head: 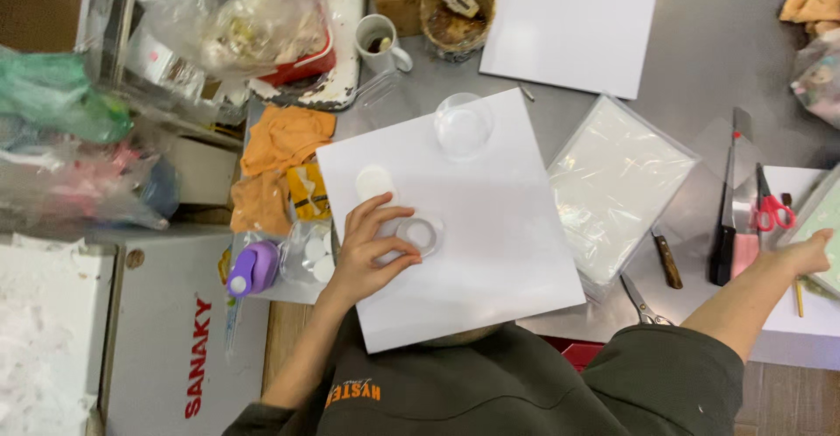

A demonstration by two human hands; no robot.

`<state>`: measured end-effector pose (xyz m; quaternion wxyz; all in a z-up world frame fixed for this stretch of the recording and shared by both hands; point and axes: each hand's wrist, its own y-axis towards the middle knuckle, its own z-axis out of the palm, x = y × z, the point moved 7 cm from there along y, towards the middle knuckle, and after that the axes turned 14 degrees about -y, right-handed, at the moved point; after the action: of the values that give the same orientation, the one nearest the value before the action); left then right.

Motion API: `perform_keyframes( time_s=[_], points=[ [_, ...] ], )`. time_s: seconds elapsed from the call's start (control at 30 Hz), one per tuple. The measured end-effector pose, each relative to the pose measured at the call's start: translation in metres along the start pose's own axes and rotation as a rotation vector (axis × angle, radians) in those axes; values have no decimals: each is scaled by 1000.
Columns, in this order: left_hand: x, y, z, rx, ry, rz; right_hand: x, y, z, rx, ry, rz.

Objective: The person assembles a circular decorative element by hand, using a tool to apply material and positioning paper components on a white surface.

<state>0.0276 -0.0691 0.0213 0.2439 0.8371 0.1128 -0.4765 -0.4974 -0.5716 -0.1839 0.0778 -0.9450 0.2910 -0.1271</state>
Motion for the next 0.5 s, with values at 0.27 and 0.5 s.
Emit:
perform_keyframes(
  time_s=[0.27,0.5],
  points=[
    [-2,-2,-1,31,-22,62,117,-247,-47,129,883,-1132],
    [-4,-6,2,84,-47,113,144,-570,-71,599,289,-1972]
  ],
)
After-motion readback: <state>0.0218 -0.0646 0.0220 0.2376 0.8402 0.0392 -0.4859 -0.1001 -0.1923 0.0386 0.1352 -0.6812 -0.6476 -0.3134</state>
